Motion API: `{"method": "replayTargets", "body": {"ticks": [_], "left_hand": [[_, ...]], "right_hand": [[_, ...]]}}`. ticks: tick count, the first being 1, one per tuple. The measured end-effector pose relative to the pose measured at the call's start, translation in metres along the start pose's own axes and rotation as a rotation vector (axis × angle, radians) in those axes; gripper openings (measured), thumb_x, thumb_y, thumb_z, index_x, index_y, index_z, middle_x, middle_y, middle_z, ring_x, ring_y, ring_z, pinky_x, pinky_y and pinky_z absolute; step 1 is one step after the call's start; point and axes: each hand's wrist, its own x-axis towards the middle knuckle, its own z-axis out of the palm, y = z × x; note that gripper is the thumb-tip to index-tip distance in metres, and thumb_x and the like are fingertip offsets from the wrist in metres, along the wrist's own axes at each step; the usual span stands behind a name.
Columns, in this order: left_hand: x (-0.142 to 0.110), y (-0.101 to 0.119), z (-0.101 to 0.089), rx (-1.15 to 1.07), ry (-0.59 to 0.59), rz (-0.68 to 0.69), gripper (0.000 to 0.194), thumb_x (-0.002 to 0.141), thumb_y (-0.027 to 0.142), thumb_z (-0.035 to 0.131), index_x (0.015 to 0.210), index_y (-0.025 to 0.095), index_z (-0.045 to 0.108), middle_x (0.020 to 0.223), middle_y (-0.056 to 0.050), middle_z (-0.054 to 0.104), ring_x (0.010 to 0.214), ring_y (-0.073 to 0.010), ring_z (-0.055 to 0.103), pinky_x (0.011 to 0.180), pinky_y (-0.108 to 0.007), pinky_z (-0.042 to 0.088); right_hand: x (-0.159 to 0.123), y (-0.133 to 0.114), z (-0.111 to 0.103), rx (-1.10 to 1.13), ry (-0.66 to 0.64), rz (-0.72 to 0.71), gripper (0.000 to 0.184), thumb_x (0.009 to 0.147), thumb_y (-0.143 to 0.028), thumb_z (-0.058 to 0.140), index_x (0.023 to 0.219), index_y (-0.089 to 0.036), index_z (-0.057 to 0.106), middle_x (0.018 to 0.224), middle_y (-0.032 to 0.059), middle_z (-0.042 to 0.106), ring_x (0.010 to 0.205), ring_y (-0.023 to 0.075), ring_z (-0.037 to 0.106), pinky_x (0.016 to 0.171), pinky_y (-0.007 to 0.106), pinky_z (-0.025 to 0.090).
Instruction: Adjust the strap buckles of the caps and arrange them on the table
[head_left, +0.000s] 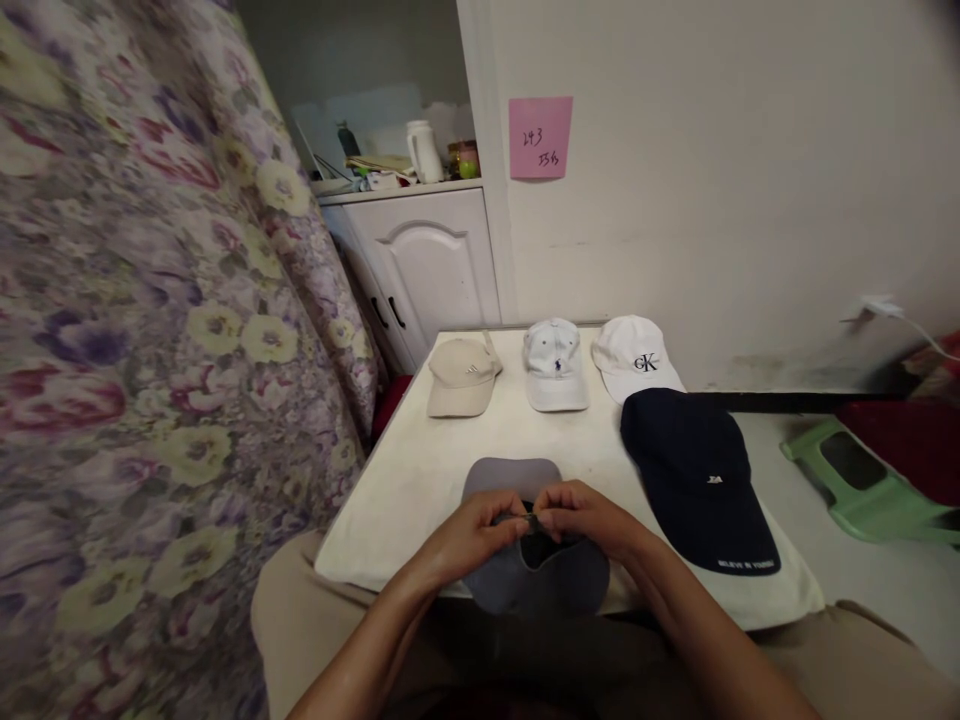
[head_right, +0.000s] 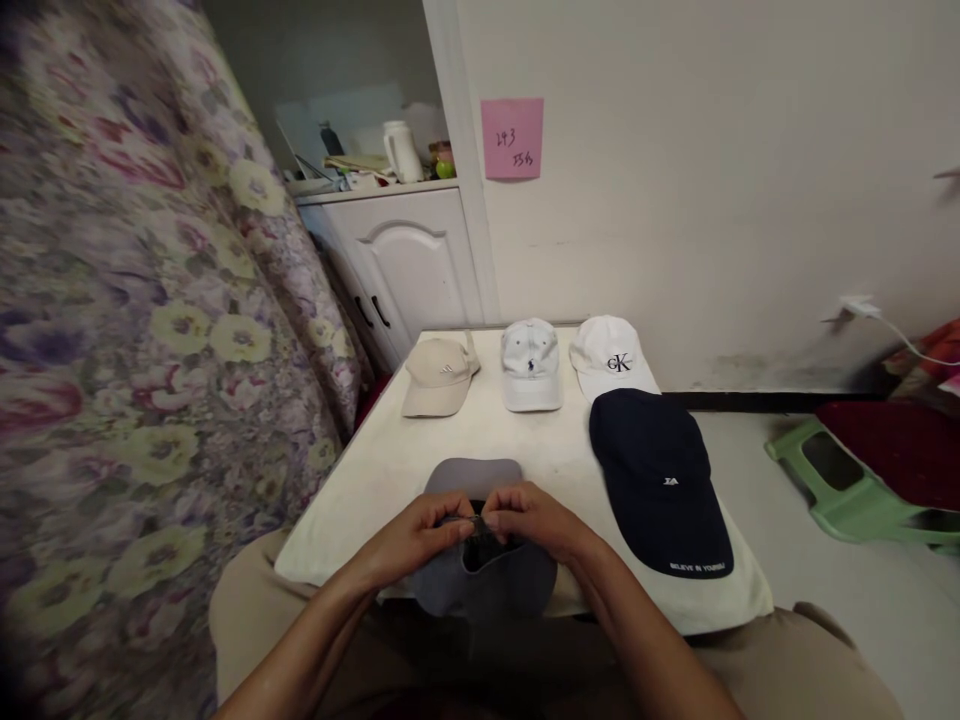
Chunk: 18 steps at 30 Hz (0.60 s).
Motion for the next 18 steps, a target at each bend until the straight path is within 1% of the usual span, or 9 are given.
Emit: {"method": "replayTargets", "body": {"ticks": [6,9,13,16,18], "left_hand": [[-0.001,-0.0032,0.0016,0.004,-0.035,-0.008,0.029,0.084,0.045,0.06,0.079,0.016,0.063,0.066,0.002,0.052,0.063,-0.0136,0.042,0.058,-0.024,0.031],[-0.0013,-0.0029,0.0024,0.015,-0.008,-0.007,0.029,0.085,0.045,0.059,0.076,0.016,0.061,0.064,0.003,0.049,0.061,-0.0128,0.039,0.056,-0.024,0.029],[-0.0017,0.0003,0.0017,0.076,0.02,-0.002,0.029,0.085,0.044,0.059,0.076,0.016,0.062,0.061,0.004,0.046,0.059,-0.0122,0.037,0.054,-0.024,0.025],[-0.0021,0.0024,0.0026,0.121,0.034,0.018,0.027,0.087,0.041,0.057,0.077,0.016,0.063,0.063,0.003,0.049,0.06,-0.013,0.04,0.055,-0.024,0.027],[-0.0018,0.0031,0.0043,0.133,0.068,0.025,0.021,0.086,0.036,0.057,0.078,0.017,0.061,0.065,0.003,0.051,0.062,-0.0137,0.042,0.056,-0.024,0.029]], "right_hand": [[0.0041,0.0055,0.0019,-0.072,0.039,-0.06,0.033,0.077,-0.048,0.07,0.071,-0.017,0.06,0.057,-0.005,0.051,0.054,0.0096,0.04,0.055,0.023,0.03],[0.0039,0.0037,0.0024,-0.09,0.047,-0.067,0.037,0.079,-0.051,0.069,0.072,-0.017,0.06,0.058,-0.0046,0.052,0.054,0.0093,0.04,0.055,0.023,0.03],[0.002,0.0005,0.003,-0.134,0.026,-0.045,0.038,0.082,-0.054,0.066,0.075,-0.016,0.061,0.064,-0.0023,0.057,0.055,0.0092,0.041,0.052,0.022,0.028],[0.0016,0.0007,0.0045,-0.158,0.021,-0.038,0.036,0.081,-0.052,0.067,0.074,-0.017,0.061,0.061,-0.0033,0.055,0.052,0.0087,0.039,0.049,0.021,0.027],[0.0021,0.0022,0.0058,-0.149,0.052,-0.044,0.035,0.082,-0.05,0.066,0.072,-0.017,0.06,0.06,-0.0035,0.054,0.051,0.0087,0.038,0.048,0.021,0.027]]}}
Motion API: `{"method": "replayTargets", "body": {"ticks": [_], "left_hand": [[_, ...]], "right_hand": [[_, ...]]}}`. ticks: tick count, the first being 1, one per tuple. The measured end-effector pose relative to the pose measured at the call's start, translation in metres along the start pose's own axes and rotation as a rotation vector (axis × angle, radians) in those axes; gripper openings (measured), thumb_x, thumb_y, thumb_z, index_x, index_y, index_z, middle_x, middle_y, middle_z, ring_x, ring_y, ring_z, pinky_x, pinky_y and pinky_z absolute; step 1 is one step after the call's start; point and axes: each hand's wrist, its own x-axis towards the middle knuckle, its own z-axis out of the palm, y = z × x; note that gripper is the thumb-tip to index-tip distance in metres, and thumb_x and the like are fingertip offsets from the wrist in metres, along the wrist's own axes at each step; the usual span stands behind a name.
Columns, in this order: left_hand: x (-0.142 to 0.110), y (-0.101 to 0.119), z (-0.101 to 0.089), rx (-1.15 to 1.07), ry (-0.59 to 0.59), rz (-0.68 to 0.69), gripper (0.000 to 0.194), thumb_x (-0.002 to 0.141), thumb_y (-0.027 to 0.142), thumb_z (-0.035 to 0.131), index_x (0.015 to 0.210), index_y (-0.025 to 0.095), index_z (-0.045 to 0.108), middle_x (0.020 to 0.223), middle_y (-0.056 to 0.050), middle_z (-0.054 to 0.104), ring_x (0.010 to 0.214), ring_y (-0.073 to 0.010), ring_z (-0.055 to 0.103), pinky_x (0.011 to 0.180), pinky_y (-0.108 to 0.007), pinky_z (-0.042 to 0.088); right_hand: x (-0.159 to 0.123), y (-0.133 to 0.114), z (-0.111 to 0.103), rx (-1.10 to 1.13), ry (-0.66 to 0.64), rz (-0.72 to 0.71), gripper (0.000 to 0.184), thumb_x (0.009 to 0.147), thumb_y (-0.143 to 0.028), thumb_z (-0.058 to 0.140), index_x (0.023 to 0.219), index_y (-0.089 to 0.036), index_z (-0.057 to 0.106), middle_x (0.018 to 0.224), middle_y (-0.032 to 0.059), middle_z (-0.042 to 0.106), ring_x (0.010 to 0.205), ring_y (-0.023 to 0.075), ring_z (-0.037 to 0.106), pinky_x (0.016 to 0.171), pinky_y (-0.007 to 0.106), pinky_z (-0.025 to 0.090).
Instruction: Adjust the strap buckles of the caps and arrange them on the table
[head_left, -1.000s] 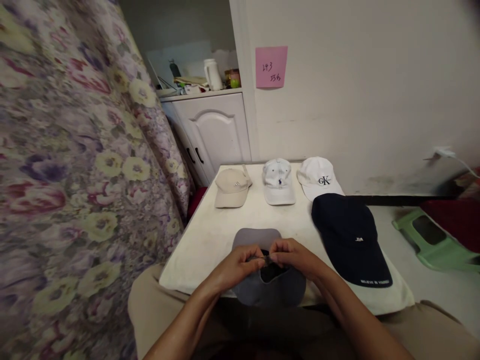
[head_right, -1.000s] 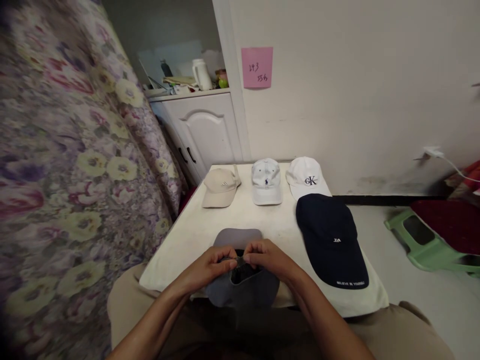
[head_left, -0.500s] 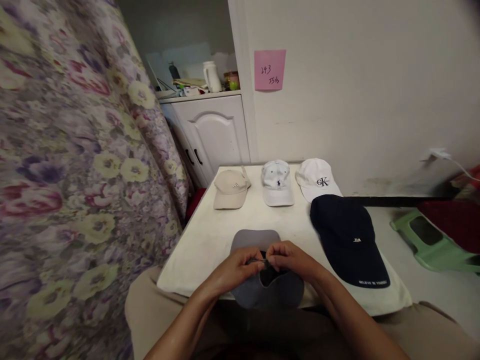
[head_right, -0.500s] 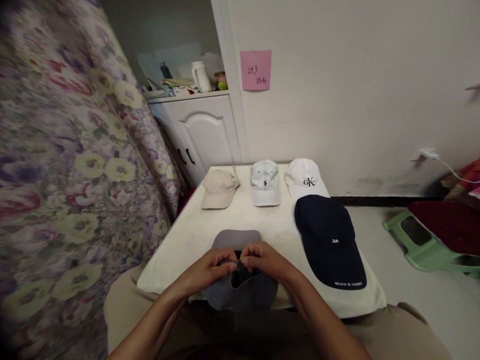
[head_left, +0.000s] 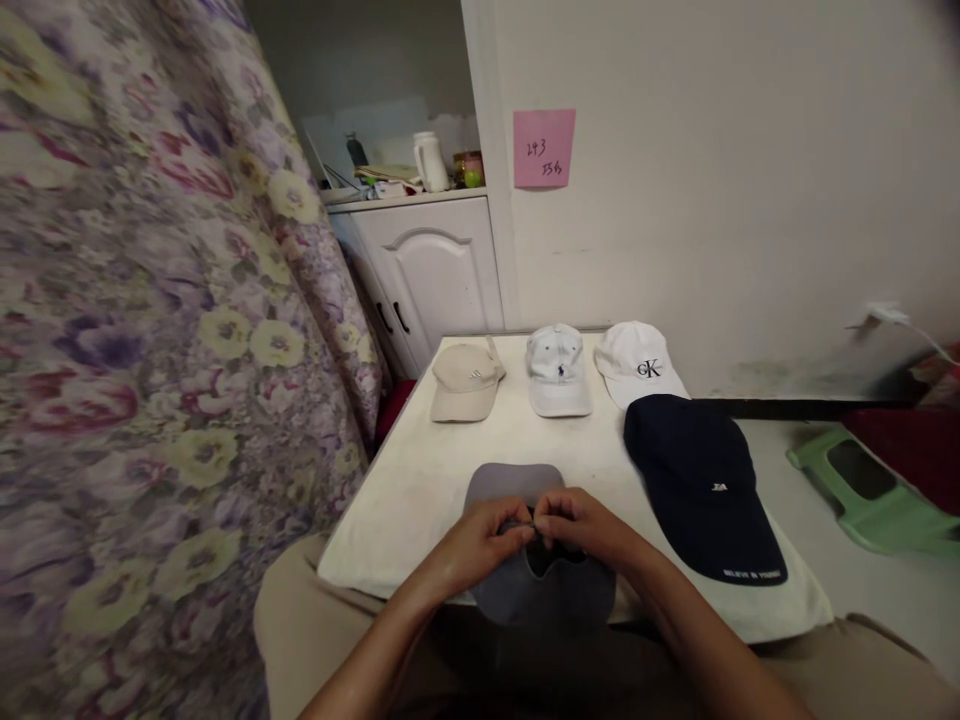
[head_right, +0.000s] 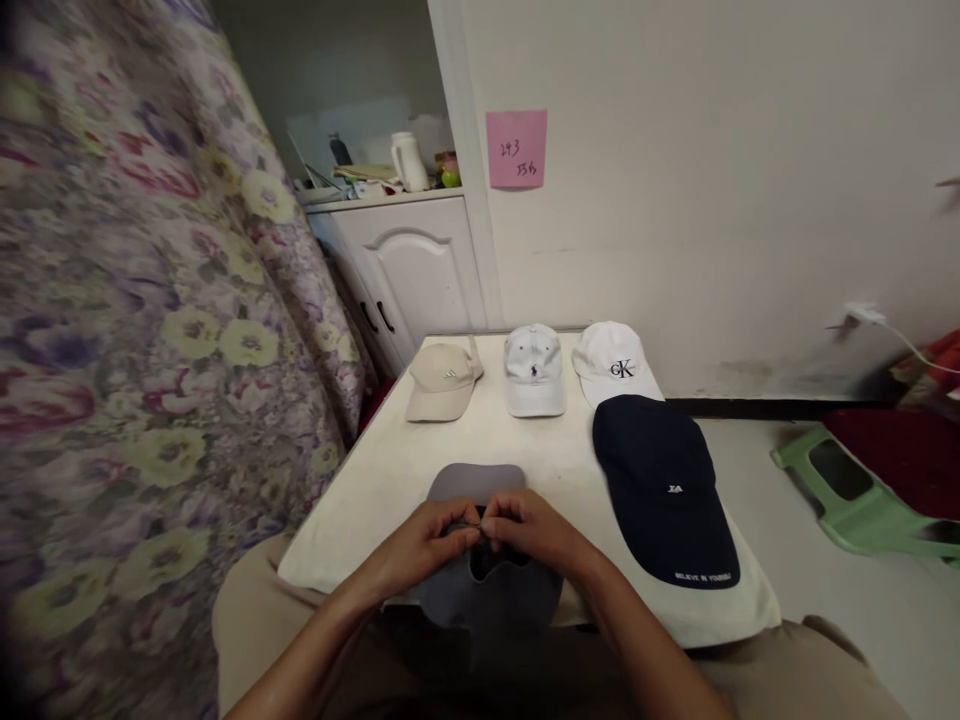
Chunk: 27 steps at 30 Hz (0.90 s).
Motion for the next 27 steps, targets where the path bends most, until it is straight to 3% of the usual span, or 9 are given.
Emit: {"method": "replayTargets", "body": {"ticks": [3,6,12,17,20,24,27], "left_hand": [[0.001,0.001,0.003,0.008,0.154,0.0,0.013,0.081,0.029,0.063,0.079,0.019,0.055,0.071,0.003,0.052,0.067,-0.0144,0.045,0.059,-0.024,0.032],[0.002,0.001,0.005,0.048,0.27,-0.006,0.016,0.079,0.029,0.065,0.078,0.019,0.053,0.071,0.004,0.052,0.067,-0.0145,0.044,0.061,-0.025,0.032],[0.001,0.0,0.004,-0.021,0.186,-0.032,0.027,0.085,0.038,0.058,0.068,0.018,0.049,0.065,0.003,0.047,0.062,-0.0136,0.041,0.057,-0.025,0.028],[0.004,-0.003,0.006,-0.212,0.15,-0.041,0.032,0.079,0.039,0.063,0.062,0.019,0.044,0.061,0.004,0.047,0.058,-0.0112,0.039,0.055,-0.024,0.028],[0.006,-0.003,0.008,-0.3,0.16,-0.039,0.035,0.075,0.036,0.066,0.06,0.02,0.04,0.061,0.004,0.049,0.057,-0.0102,0.04,0.054,-0.023,0.029],[0.007,0.0,0.007,-0.375,0.142,-0.031,0.037,0.073,0.036,0.069,0.059,0.02,0.039,0.062,0.003,0.052,0.058,-0.0098,0.043,0.054,-0.022,0.03],[0.006,0.002,0.005,-0.426,0.135,-0.034,0.035,0.073,0.035,0.072,0.063,0.019,0.043,0.064,0.003,0.054,0.058,-0.0091,0.043,0.053,-0.021,0.03]], "right_hand": [[0.001,0.003,0.003,0.002,0.074,-0.019,0.03,0.083,-0.045,0.065,0.072,-0.017,0.059,0.062,-0.0028,0.055,0.05,0.0086,0.038,0.048,0.021,0.027],[0.002,0.004,0.005,-0.007,0.142,-0.049,0.027,0.085,-0.04,0.063,0.07,-0.017,0.057,0.062,-0.0026,0.055,0.051,0.0088,0.038,0.049,0.021,0.028],[0.001,0.0,0.008,-0.085,0.191,-0.127,0.025,0.087,-0.033,0.059,0.067,-0.017,0.058,0.062,-0.0021,0.055,0.056,0.0108,0.044,0.055,0.023,0.033],[-0.001,-0.004,0.008,-0.122,0.19,-0.132,0.023,0.087,-0.031,0.059,0.068,-0.017,0.059,0.064,-0.0018,0.056,0.059,0.011,0.046,0.057,0.023,0.034],[-0.002,-0.004,0.004,-0.113,0.145,-0.098,0.028,0.09,-0.037,0.057,0.071,-0.017,0.059,0.065,-0.0011,0.057,0.057,0.0106,0.044,0.055,0.023,0.033],[-0.003,-0.004,-0.005,-0.042,-0.009,-0.028,0.031,0.089,-0.045,0.058,0.077,-0.017,0.059,0.065,-0.0013,0.058,0.054,0.0092,0.041,0.052,0.022,0.03],[-0.004,-0.005,-0.008,-0.034,-0.026,-0.032,0.029,0.086,-0.044,0.062,0.075,-0.017,0.058,0.062,-0.0027,0.055,0.055,0.0094,0.042,0.053,0.022,0.03]]}}
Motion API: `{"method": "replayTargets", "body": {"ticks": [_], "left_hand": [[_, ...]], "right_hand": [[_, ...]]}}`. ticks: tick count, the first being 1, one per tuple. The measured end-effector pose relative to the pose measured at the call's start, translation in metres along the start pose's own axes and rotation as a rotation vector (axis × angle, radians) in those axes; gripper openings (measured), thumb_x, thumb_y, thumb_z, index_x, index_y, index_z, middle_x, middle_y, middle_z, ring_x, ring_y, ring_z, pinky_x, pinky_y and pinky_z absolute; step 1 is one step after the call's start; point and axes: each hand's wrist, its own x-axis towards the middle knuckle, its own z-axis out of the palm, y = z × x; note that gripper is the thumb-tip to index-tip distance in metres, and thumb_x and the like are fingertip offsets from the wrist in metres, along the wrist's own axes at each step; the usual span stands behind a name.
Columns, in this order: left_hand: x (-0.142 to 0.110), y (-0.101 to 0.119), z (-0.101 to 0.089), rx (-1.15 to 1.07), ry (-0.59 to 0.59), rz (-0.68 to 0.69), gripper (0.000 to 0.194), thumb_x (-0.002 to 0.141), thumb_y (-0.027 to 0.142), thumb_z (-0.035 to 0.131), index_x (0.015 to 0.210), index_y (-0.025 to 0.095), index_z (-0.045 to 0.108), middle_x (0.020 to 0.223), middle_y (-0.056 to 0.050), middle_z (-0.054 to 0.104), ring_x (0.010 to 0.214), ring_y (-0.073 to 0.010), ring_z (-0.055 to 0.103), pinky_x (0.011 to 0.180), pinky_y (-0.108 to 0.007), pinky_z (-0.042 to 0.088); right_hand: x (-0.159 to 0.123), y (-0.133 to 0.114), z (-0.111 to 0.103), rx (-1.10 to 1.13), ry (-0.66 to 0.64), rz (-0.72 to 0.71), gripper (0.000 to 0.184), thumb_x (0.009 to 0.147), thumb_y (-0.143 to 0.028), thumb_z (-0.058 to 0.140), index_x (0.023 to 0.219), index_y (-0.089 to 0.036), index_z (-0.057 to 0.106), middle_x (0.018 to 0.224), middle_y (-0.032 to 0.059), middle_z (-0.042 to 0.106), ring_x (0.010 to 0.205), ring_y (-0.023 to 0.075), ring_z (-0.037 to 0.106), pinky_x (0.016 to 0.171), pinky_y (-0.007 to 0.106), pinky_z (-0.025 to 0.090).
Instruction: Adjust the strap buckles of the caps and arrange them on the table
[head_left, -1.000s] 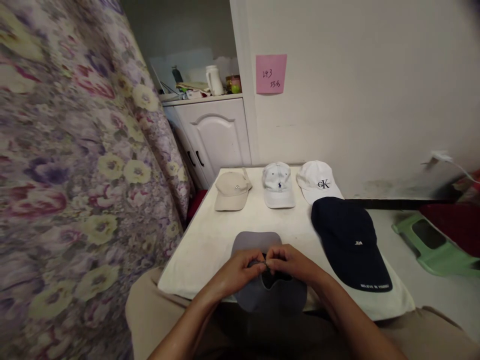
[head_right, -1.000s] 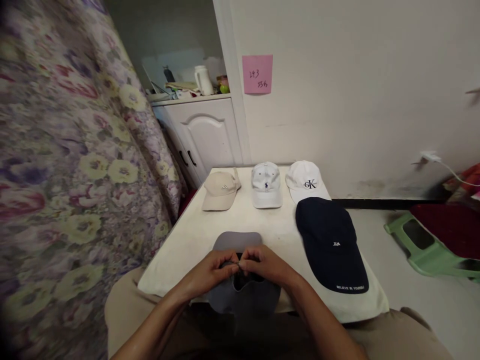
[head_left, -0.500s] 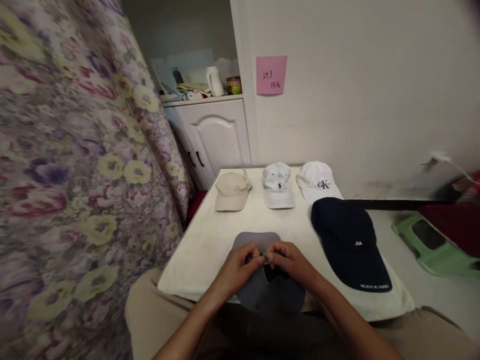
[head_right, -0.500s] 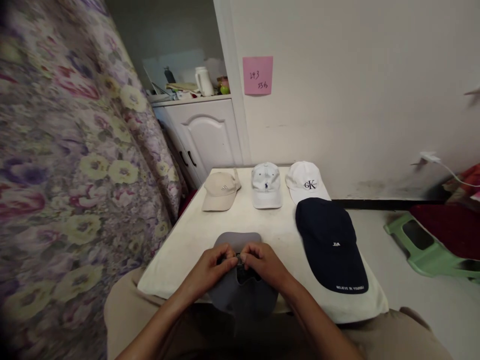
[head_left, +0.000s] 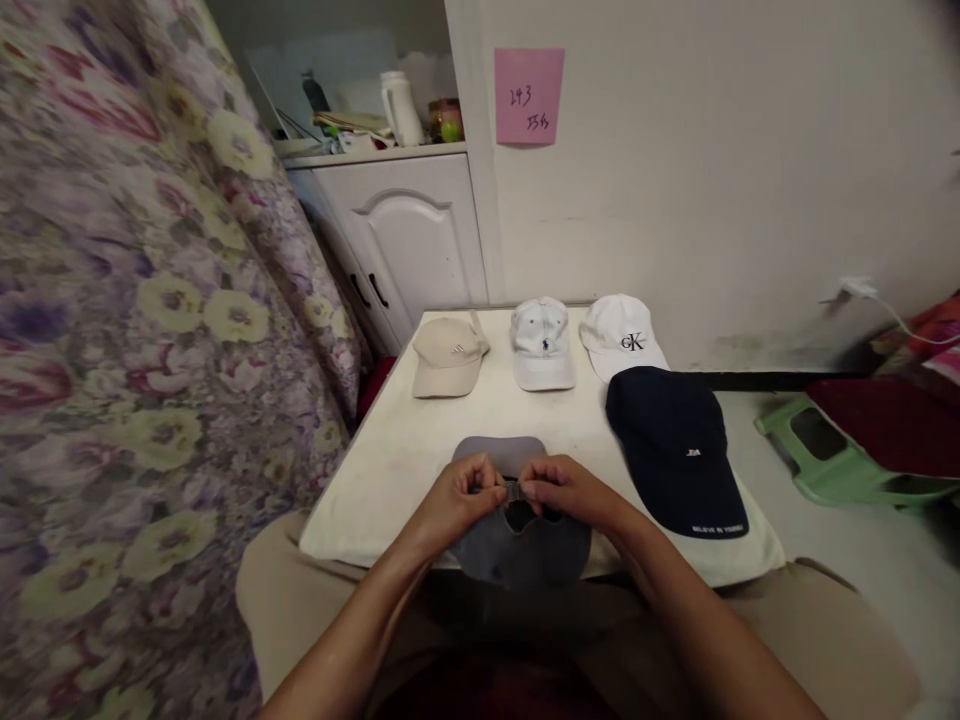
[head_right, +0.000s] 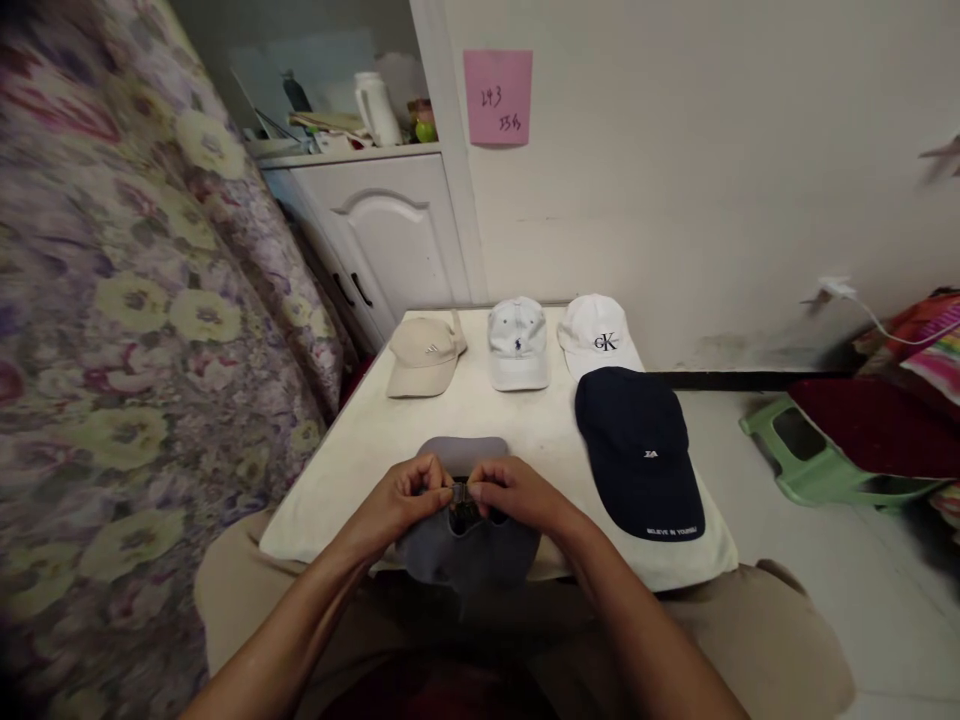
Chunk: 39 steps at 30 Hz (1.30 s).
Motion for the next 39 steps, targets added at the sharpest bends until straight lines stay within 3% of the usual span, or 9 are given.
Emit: {"method": "replayTargets", "body": {"ticks": [5,10,14,18,21,26,35,39], "left_hand": [[-0.002,0.002,-0.001,-0.06,-0.027,-0.021,0.026,0.074,0.032,0.074,0.083,0.018,0.053,0.064,0.006,0.052,0.054,-0.0079,0.04,0.05,-0.019,0.026],[-0.003,0.003,-0.001,-0.096,-0.023,-0.027,0.027,0.074,0.031,0.076,0.084,0.017,0.055,0.063,0.006,0.052,0.055,-0.0077,0.04,0.05,-0.019,0.025],[-0.004,0.004,0.0,-0.108,-0.009,-0.034,0.026,0.076,0.031,0.074,0.085,0.017,0.055,0.063,0.006,0.051,0.053,-0.0073,0.039,0.049,-0.019,0.025],[-0.002,0.002,0.004,-0.104,0.002,-0.023,0.025,0.076,0.03,0.073,0.086,0.017,0.054,0.063,0.006,0.052,0.054,-0.0076,0.04,0.05,-0.019,0.026],[0.0,0.001,0.008,-0.068,-0.002,-0.002,0.023,0.078,0.029,0.072,0.088,0.018,0.054,0.065,0.005,0.055,0.058,-0.0092,0.046,0.053,-0.019,0.03],[-0.001,0.0,0.009,-0.012,-0.009,0.008,0.02,0.08,0.029,0.068,0.088,0.018,0.054,0.068,0.004,0.056,0.061,-0.0101,0.047,0.055,-0.021,0.032],[0.001,-0.003,0.01,0.029,-0.018,0.046,0.016,0.082,0.029,0.066,0.085,0.019,0.053,0.076,0.001,0.058,0.074,-0.0151,0.055,0.067,-0.026,0.04],[0.002,0.005,0.009,0.027,-0.048,-0.008,0.02,0.085,0.036,0.063,0.092,0.019,0.056,0.074,0.002,0.058,0.07,-0.0155,0.054,0.062,-0.025,0.037]], "right_hand": [[0.001,0.001,0.001,0.055,0.024,-0.009,0.027,0.086,-0.042,0.063,0.075,-0.017,0.057,0.059,-0.0042,0.052,0.053,0.0093,0.04,0.053,0.023,0.029],[0.002,0.007,-0.001,0.045,0.003,-0.044,0.029,0.088,-0.042,0.062,0.075,-0.017,0.057,0.059,-0.0048,0.051,0.053,0.0093,0.04,0.053,0.023,0.029],[0.002,0.004,0.0,0.004,0.069,-0.056,0.026,0.088,-0.039,0.062,0.076,-0.017,0.06,0.062,-0.0035,0.055,0.056,0.0095,0.044,0.056,0.023,0.032],[0.001,-0.004,0.007,0.058,0.166,-0.054,0.019,0.079,-0.031,0.074,0.086,-0.017,0.063,0.071,-0.0027,0.06,0.06,0.01,0.051,0.059,0.023,0.038],[0.002,-0.005,0.012,0.148,0.199,-0.04,0.021,0.074,-0.029,0.077,0.083,-0.017,0.062,0.067,-0.0033,0.061,0.058,0.0105,0.054,0.058,0.024,0.041],[0.004,0.0,0.013,0.277,0.202,0.026,0.023,0.07,-0.03,0.078,0.078,-0.016,0.062,0.062,-0.0038,0.061,0.052,0.0094,0.054,0.054,0.023,0.042],[0.005,-0.002,0.014,0.3,0.166,0.055,0.024,0.068,-0.03,0.08,0.075,-0.017,0.061,0.061,-0.0034,0.064,0.051,0.0094,0.055,0.052,0.022,0.039],[0.004,-0.003,0.007,0.389,0.163,0.063,0.025,0.065,-0.03,0.082,0.074,-0.016,0.063,0.058,-0.0045,0.061,0.049,0.0085,0.053,0.05,0.021,0.036]]}}
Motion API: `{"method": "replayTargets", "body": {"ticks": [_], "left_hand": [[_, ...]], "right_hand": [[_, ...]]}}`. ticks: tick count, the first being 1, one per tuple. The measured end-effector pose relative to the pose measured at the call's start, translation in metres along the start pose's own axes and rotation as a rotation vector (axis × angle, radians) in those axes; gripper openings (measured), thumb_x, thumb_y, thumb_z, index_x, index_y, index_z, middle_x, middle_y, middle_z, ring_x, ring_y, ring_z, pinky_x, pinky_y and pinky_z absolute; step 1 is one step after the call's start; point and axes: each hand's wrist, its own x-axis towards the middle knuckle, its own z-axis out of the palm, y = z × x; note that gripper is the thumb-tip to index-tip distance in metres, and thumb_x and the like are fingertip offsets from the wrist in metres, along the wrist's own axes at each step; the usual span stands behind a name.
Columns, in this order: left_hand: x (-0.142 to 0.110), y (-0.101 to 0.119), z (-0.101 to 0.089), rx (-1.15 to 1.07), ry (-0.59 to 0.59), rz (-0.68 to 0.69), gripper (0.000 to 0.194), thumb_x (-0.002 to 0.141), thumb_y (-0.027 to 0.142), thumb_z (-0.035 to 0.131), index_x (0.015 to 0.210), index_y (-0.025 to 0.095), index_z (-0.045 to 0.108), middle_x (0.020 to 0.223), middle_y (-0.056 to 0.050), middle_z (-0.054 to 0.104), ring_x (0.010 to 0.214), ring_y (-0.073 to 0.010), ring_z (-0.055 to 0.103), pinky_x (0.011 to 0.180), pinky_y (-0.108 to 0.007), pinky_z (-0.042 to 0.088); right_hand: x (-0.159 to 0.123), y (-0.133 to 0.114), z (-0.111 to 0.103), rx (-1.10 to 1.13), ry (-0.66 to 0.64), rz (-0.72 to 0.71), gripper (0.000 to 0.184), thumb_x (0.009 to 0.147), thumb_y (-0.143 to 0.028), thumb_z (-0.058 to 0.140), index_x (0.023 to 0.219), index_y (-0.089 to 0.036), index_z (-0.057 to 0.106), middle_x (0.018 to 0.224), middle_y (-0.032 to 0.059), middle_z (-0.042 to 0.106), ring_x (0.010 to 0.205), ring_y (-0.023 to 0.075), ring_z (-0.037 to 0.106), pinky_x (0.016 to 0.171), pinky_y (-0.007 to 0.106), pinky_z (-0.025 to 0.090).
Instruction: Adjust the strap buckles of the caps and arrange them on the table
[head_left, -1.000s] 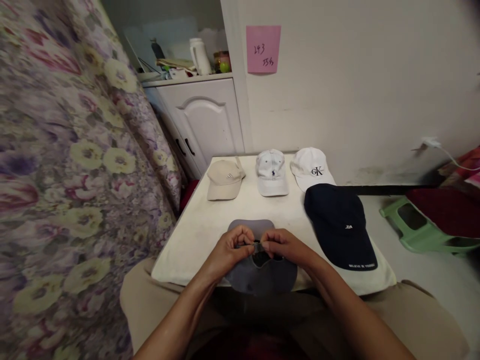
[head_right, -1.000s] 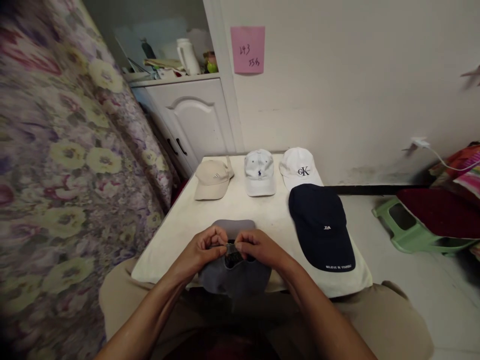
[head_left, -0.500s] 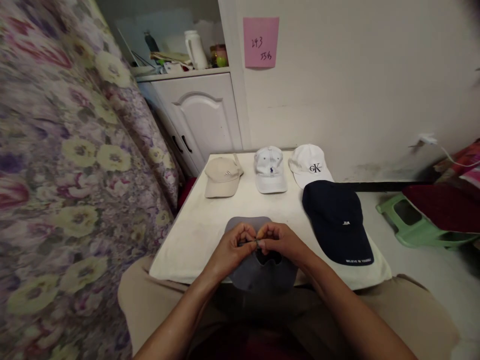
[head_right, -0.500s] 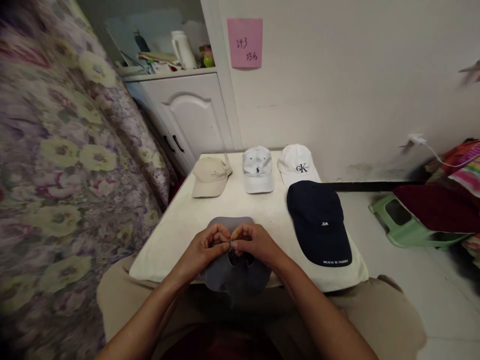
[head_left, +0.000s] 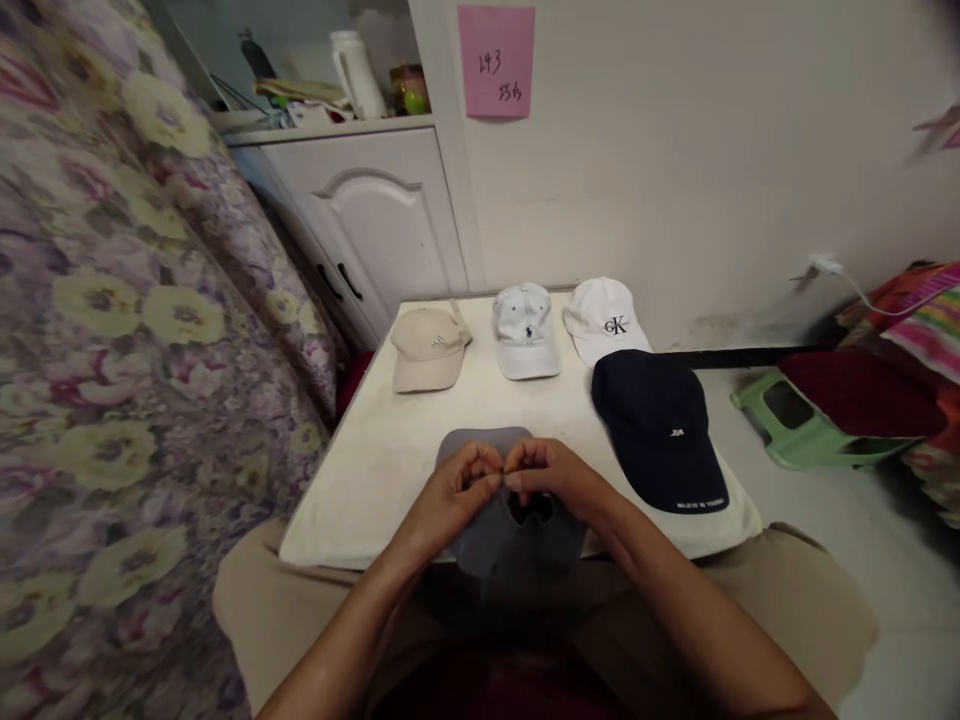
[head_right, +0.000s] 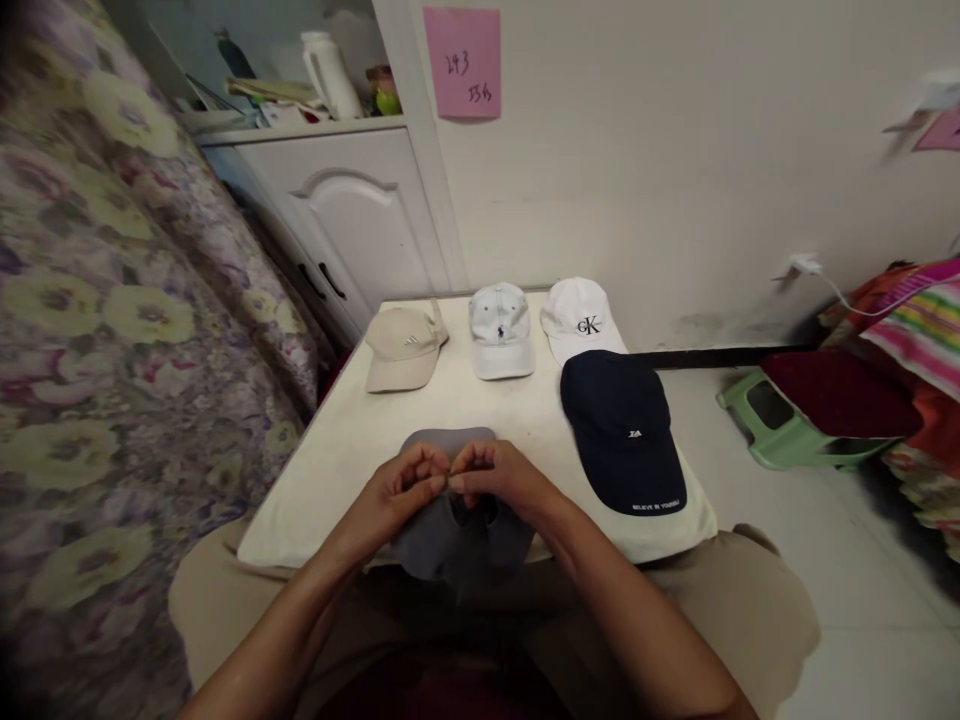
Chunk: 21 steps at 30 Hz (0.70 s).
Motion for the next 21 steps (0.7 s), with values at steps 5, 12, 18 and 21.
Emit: {"method": "replayTargets", "body": {"ticks": [5,12,18,21], "left_hand": [[-0.001,0.007,-0.009,0.137,0.092,0.024,0.025,0.091,0.04,0.054,0.093,0.018,0.066,0.082,0.0,0.061,0.077,-0.0169,0.053,0.066,-0.025,0.037],[-0.003,-0.002,-0.016,0.056,0.043,-0.06,0.027,0.087,0.043,0.058,0.095,0.019,0.068,0.075,0.001,0.061,0.063,-0.0142,0.05,0.057,-0.024,0.034],[0.001,0.001,-0.007,-0.001,-0.039,-0.066,0.017,0.077,0.033,0.072,0.077,0.017,0.066,0.074,0.002,0.061,0.066,-0.0122,0.05,0.058,-0.022,0.035],[0.002,0.001,-0.003,-0.083,0.0,-0.132,0.021,0.077,0.036,0.072,0.075,0.017,0.063,0.065,0.004,0.056,0.054,-0.0093,0.042,0.051,-0.022,0.029]], "right_hand": [[-0.002,-0.003,-0.003,0.106,0.001,0.012,0.025,0.066,-0.03,0.082,0.076,-0.016,0.064,0.059,-0.0049,0.061,0.049,0.0079,0.053,0.052,0.021,0.04],[-0.003,-0.002,-0.005,0.121,0.013,0.014,0.026,0.069,-0.03,0.082,0.079,-0.016,0.064,0.06,-0.0038,0.062,0.05,0.0085,0.054,0.053,0.021,0.041],[-0.002,0.002,-0.008,0.097,-0.024,-0.008,0.024,0.073,-0.03,0.081,0.085,-0.015,0.066,0.063,-0.003,0.064,0.053,0.0078,0.056,0.055,0.019,0.041],[-0.002,0.001,-0.009,0.101,-0.039,0.0,0.023,0.075,-0.031,0.078,0.089,-0.016,0.068,0.064,-0.0029,0.065,0.055,0.0083,0.057,0.056,0.02,0.043]]}}
